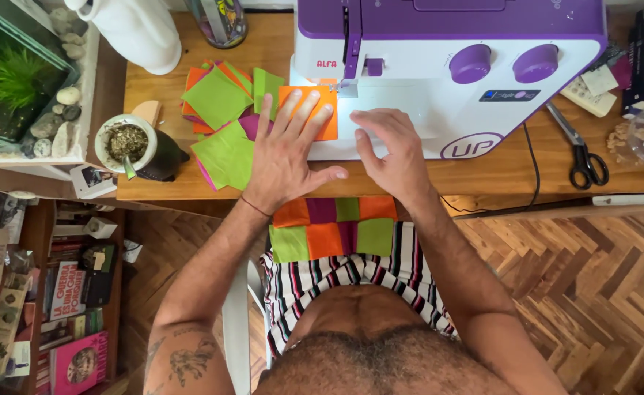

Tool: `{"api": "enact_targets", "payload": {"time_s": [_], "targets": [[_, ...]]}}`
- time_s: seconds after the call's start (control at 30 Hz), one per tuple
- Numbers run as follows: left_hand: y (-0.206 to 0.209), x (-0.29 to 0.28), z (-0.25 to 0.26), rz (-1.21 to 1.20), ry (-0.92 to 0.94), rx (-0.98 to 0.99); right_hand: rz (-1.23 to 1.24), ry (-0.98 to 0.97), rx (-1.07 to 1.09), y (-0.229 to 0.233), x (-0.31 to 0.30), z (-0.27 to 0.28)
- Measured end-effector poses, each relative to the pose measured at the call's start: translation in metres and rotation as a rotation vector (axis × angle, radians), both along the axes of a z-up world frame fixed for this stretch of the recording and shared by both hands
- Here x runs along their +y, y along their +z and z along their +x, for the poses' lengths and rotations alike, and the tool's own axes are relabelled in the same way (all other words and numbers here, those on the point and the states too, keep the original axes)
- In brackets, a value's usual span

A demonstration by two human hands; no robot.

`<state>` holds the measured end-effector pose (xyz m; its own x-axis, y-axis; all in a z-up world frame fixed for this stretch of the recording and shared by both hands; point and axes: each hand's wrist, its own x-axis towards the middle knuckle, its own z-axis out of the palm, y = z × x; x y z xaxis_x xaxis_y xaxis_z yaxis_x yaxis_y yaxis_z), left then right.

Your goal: Sewing small squares of colored fabric together using a sewing machine to create a patchwork.

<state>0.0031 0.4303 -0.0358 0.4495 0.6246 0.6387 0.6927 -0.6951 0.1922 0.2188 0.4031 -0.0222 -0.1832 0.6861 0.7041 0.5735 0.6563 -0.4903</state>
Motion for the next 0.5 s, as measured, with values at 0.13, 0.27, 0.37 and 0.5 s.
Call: {"api": "enact_targets", "payload": {"time_s": [0.13, 0.27, 0.37, 0.5], "targets": [[0.002, 0.000, -0.002, -0.003, 0.001, 0.014, 0.145, -0.055, 0.038, 0.022, -0.001, 0.000], [0.016, -0.004, -0.004, -0.073, -0.053, 0.079, 0.219, -0.175, -0.157, 0.038, -0.001, 0.004], [0.017, -0.004, -0.004, -0.080, -0.056, 0.087, 0.227, -0.187, -0.194, 0.048, 0.000, 0.002], [0.016, -0.002, -0.006, -0.083, -0.060, 0.090, 0.220, -0.185, -0.193, 0.051, 0.001, 0.000]]}}
